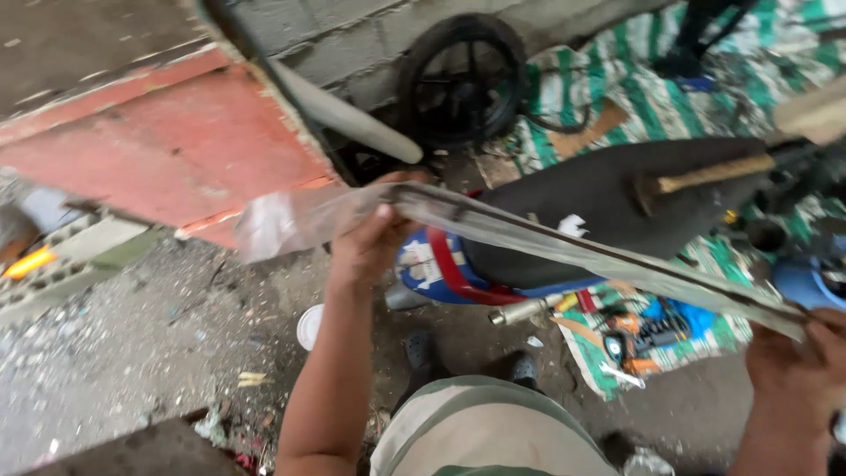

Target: Preparing a new motorcycle axle rod by hammering a metal plate and unpacking the rod from its plastic sleeve.

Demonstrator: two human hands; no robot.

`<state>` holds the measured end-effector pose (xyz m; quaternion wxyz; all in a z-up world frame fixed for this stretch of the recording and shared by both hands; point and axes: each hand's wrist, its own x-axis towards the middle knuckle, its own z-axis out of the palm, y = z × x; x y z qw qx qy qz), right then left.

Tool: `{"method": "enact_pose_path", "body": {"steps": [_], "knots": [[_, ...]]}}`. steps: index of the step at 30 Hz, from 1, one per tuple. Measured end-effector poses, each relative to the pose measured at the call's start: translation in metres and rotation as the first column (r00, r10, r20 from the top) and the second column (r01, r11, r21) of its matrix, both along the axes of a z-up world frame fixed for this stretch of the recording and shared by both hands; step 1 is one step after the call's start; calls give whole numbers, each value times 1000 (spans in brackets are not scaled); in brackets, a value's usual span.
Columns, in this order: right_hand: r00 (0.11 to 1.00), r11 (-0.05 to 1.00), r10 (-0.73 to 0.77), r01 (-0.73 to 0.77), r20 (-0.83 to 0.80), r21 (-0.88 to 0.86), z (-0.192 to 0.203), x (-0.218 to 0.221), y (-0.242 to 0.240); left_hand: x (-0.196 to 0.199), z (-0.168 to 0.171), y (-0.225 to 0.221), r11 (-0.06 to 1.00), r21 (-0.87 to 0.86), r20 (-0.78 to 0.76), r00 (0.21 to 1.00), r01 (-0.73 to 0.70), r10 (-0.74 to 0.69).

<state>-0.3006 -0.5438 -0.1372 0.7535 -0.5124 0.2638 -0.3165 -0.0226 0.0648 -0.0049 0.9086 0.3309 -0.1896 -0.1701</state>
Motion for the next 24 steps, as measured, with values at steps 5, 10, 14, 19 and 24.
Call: {"method": "enact_pose_path", "body": {"steps": [5, 10, 14, 19, 24], "knots": [[973, -72, 110, 213, 205, -974, 73, 1, 43, 24, -35, 18, 969, 105, -146, 961, -222, 236], [961, 730, 92, 113, 260, -674, 93, -17, 75, 52, -64, 40, 981, 51, -241, 951, -186, 193], [906, 996, 79, -55, 417, -70, 102, -27, 90, 63, -62, 40, 966, 131, -276, 927, -225, 254], [848, 973, 194, -103, 494, -206, 143, -30, 136, 86, -96, 46, 975, 179, -421, 885, -135, 200], [709, 915, 403, -318, 578, -247, 160, -26, 157, 86, -96, 27, 956, 202, -498, 819, -211, 286]]}}
